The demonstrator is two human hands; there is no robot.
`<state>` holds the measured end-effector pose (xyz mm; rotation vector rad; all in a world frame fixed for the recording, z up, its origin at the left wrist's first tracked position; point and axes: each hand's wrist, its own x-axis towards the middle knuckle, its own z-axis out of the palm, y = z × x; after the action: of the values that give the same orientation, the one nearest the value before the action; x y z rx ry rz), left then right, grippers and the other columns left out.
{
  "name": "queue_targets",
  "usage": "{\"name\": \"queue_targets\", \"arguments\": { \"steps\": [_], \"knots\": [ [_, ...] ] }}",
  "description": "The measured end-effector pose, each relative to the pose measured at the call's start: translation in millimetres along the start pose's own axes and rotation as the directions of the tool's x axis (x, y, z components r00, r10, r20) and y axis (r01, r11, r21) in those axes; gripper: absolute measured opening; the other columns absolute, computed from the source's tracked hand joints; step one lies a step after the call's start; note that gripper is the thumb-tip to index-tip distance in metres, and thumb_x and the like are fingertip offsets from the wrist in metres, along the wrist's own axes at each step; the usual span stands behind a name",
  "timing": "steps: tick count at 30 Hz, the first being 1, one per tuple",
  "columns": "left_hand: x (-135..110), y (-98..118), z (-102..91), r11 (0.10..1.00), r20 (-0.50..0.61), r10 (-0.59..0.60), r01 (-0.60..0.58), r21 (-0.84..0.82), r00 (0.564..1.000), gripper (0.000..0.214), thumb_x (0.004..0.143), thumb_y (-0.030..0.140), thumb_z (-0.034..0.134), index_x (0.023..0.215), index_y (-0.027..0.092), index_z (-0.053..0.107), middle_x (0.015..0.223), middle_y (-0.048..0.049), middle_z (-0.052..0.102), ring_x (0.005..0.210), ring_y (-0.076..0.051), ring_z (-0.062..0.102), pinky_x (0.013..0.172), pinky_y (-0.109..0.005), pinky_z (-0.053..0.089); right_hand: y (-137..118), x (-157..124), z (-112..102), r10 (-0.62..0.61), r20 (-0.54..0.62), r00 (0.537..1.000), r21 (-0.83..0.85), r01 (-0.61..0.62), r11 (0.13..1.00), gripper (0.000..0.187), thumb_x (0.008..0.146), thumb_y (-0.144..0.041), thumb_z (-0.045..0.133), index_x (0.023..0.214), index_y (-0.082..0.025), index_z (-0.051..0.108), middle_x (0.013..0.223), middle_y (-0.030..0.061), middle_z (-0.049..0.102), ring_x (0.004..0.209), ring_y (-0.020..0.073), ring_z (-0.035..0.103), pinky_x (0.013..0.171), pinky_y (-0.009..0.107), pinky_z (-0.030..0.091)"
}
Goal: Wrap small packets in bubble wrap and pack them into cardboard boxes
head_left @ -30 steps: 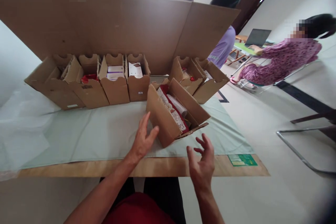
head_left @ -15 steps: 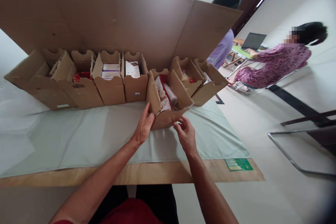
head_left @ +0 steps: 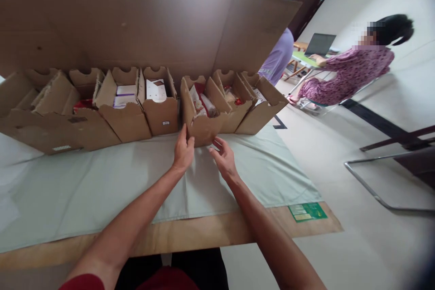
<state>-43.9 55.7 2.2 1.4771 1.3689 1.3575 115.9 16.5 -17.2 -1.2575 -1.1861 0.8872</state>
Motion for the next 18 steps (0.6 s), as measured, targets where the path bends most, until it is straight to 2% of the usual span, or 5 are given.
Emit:
{"name": "queue_targets", "arguments": {
  "steps": [4,6,10,14,18],
  "knots": [
    [27.1,5.8,16.0,0.981,-0.125,-0.126,0.142,0.130,0.984,0.040,0.097,0.021,0.047,0.133,0.016,0.064,0.134,-0.0163,0.070,0.126,-0.028,0.065,0.110,-0.041,0.047,21.0,23.5,18.4,-0.042,-0.010,0.999,-0.083,0.041,0.996,0.063,0.075,-0.045,0.071,0.133,-0.022,0.060,0.153,0.0173,0.048,0.134,0.0332,0.056,0.108,0.054,0.053],
    [34.3,3.3,22.5,0.971,-0.142,-0.157,0.179,0.156,0.977,0.035,0.099,0.027,0.047,0.124,0.015,0.068,0.124,-0.0183,0.074,0.118,-0.030,0.069,0.104,-0.042,0.050,28.9,30.8,27.0,-0.048,0.015,0.999,-0.124,0.049,0.991,0.065,0.074,-0.039,0.069,0.136,-0.021,0.059,0.151,0.0178,0.048,0.134,0.0324,0.056,0.110,0.052,0.052],
    [44.2,-5.1,30.2,0.966,-0.137,-0.168,0.191,0.176,0.976,0.033,0.098,0.029,0.048,0.120,0.015,0.069,0.123,-0.0192,0.074,0.117,-0.030,0.069,0.102,-0.040,0.051,37.2,41.6,34.4,-0.062,0.078,0.995,-0.160,0.074,0.984,0.075,0.073,-0.034,0.067,0.145,-0.019,0.053,0.151,0.0182,0.049,0.137,0.0331,0.053,0.113,0.053,0.048],
    [48.9,-8.4,33.3,0.965,-0.106,-0.174,0.191,0.178,0.979,0.038,0.099,0.029,0.046,0.128,0.011,0.064,0.129,-0.0222,0.070,0.123,-0.033,0.066,0.106,-0.045,0.048,41.5,44.4,32.9,-0.069,0.094,0.993,-0.099,0.078,0.992,0.074,0.073,-0.037,0.067,0.144,-0.018,0.053,0.149,0.0185,0.053,0.132,0.0325,0.057,0.113,0.053,0.047],
    [28.3,-10.5,20.8,0.973,-0.018,-0.160,0.161,0.166,0.987,0.043,0.097,0.030,0.049,0.134,0.011,0.061,0.133,-0.0202,0.069,0.127,-0.032,0.064,0.109,-0.047,0.048,41.5,41.5,29.5,-0.081,0.074,0.994,-0.074,0.086,0.994,0.064,0.074,-0.041,0.068,0.134,-0.021,0.061,0.140,0.0160,0.061,0.125,0.0299,0.062,0.113,0.052,0.048]
  ]
}}
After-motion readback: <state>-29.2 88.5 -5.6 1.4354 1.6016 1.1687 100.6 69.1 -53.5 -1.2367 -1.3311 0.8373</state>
